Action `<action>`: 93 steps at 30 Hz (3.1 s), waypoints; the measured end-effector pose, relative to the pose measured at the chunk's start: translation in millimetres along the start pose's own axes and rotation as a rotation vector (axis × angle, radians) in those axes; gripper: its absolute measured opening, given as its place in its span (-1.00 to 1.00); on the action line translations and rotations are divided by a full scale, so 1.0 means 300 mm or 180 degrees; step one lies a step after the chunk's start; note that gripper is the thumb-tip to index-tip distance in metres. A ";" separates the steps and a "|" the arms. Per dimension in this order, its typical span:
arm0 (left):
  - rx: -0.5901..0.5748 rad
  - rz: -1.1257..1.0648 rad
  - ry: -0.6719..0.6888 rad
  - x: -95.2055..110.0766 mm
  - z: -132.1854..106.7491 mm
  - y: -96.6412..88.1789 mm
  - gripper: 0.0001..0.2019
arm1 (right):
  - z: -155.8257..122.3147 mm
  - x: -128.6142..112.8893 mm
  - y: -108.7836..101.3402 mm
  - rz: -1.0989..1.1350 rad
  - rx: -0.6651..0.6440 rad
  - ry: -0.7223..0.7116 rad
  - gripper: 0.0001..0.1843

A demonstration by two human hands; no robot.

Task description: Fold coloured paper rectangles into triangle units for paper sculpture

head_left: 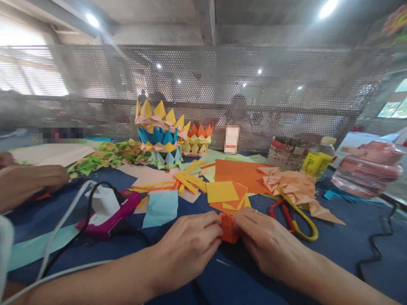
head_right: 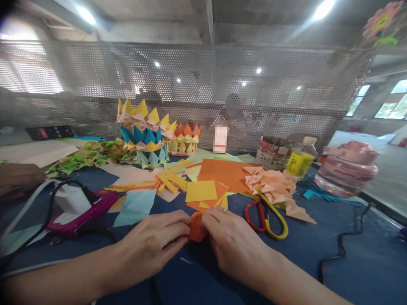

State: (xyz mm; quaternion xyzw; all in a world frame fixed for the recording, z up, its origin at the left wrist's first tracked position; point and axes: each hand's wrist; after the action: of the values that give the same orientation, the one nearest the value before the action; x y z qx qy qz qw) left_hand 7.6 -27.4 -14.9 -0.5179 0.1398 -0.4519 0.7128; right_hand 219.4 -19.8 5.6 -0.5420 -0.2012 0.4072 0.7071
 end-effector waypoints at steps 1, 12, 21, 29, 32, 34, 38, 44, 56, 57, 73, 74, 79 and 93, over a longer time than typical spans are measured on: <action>0.0028 0.0092 0.0094 -0.003 -0.002 0.004 -0.85 | 0.001 -0.006 -0.003 0.0060 -0.0027 0.0020 -0.72; 0.0263 0.0167 0.0213 0.013 -0.017 0.011 -0.84 | -0.003 -0.012 -0.001 0.0304 0.0019 -0.0466 -0.77; 0.0060 -0.0093 0.0038 0.015 -0.014 -0.004 -0.83 | 0.003 -0.028 -0.022 0.0352 -0.0117 -0.0365 -0.78; 0.0098 -0.0181 -0.0055 0.010 -0.019 0.001 -0.84 | -0.003 -0.027 -0.012 0.0274 -0.0111 -0.0212 -0.86; 0.0032 -0.0539 -0.0235 0.007 -0.011 -0.007 -0.84 | -0.005 -0.022 -0.015 0.0443 -0.0206 0.0105 -0.79; -0.0012 -0.0720 -0.0351 0.006 -0.005 -0.014 -0.84 | -0.006 -0.027 -0.027 0.0510 -0.0347 0.0349 -0.77; -0.0034 -0.0805 -0.0406 0.006 0.002 -0.021 -0.84 | -0.019 -0.043 -0.050 0.0410 -0.0524 0.0498 -0.84; -0.0071 -0.0751 -0.0359 0.004 -0.001 -0.019 -0.85 | -0.039 -0.025 -0.035 0.0258 -0.0383 0.0172 -0.86; -0.0020 -0.0879 -0.0501 0.010 0.005 -0.018 -0.84 | -0.034 -0.008 -0.025 0.0607 -0.0186 0.0470 -0.94; -0.0014 -0.0890 -0.0517 0.009 0.005 -0.016 -0.84 | -0.032 -0.007 -0.017 0.0651 -0.0165 0.0518 -0.91; 0.0075 -0.0930 -0.0650 0.009 0.027 -0.008 -0.83 | -0.006 -0.011 0.028 0.0605 -0.0026 0.1025 -0.81; 0.0079 -0.0935 -0.0656 0.009 0.029 -0.009 -0.83 | -0.005 -0.012 0.029 0.0604 -0.0021 0.1062 -0.81; 0.0078 -0.0979 -0.0740 0.008 0.033 -0.010 -0.81 | 0.002 -0.016 0.027 0.0608 -0.0067 0.1211 -0.81; 0.0089 -0.1247 -0.0975 0.001 0.030 -0.018 -0.76 | 0.000 -0.024 0.027 0.0545 -0.0119 0.1157 -0.78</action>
State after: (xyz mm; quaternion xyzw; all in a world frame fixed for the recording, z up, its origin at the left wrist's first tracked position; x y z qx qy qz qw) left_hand 11.1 -22.6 -6.4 -0.5877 -0.0793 -0.4995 0.6315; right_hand 212.2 -24.8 -0.8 -0.6348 -0.0310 0.3574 0.6844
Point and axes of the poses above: each hand's wrist, its own z-axis towards the middle knuckle, its own y-axis out of the palm, x = y × z
